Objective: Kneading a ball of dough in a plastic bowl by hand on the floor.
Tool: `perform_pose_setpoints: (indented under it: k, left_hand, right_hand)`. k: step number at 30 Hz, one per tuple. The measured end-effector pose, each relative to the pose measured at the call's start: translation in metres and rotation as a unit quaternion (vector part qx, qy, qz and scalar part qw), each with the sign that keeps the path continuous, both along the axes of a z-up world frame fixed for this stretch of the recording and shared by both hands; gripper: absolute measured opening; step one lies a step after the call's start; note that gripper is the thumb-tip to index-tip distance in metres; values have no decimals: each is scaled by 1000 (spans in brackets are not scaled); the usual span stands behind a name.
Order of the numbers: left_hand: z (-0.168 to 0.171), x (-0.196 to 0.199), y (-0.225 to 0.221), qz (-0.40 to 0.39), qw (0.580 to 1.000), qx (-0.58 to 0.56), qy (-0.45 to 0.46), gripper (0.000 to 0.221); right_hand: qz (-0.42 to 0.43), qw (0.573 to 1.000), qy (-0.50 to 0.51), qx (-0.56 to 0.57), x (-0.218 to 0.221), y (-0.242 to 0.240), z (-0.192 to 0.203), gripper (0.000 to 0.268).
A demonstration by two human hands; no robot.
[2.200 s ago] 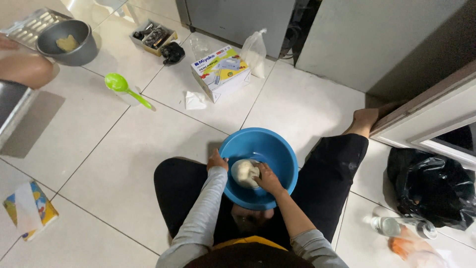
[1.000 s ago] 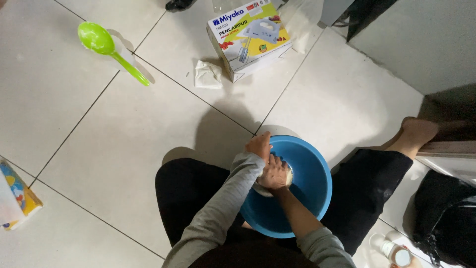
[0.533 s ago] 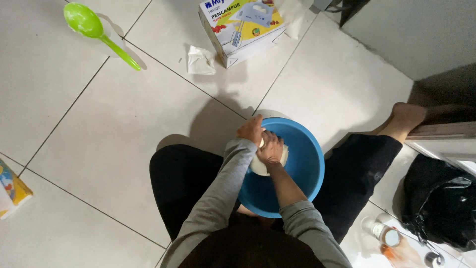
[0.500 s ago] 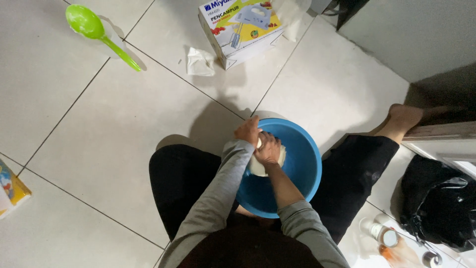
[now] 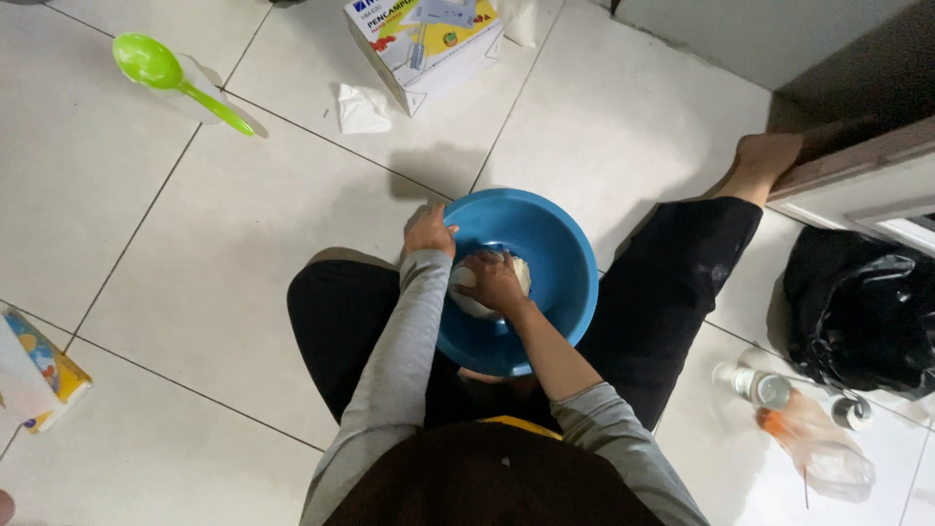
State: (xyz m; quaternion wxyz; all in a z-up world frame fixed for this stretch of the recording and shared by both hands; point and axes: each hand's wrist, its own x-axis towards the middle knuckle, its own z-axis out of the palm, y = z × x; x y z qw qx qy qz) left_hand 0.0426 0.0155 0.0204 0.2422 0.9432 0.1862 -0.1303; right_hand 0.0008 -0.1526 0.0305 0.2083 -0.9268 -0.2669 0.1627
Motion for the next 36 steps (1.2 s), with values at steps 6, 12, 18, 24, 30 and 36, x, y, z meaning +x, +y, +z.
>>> perform_pose_setpoints:
  k: [6, 12, 18, 24, 30, 36]
  left_hand:
    - [-6, 0, 2, -8, 999, 19, 25, 54]
    - [-59, 6, 4, -14, 998, 52, 15, 54]
    - [-58, -1, -3, 6, 998, 56, -16, 50]
    - [-18, -8, -4, 15, 999, 29, -22, 46]
    - [10, -10, -6, 18, 1000, 18, 16, 46]
    - [-6, -7, -5, 16, 997, -14, 71, 50]
  right_hand:
    - [1, 998, -45, -39, -50, -59, 40, 48]
    - [-49, 998, -32, -7, -62, -124, 32, 29]
    - [-58, 965, -127, -221, -50, -131, 10, 15]
    - [-85, 964, -39, -248, -3, -116, -40, 31]
    - [1, 947, -196, -253, 42, -62, -32, 21]
    - [21, 970, -69, -232, 82, -2, -60, 37]
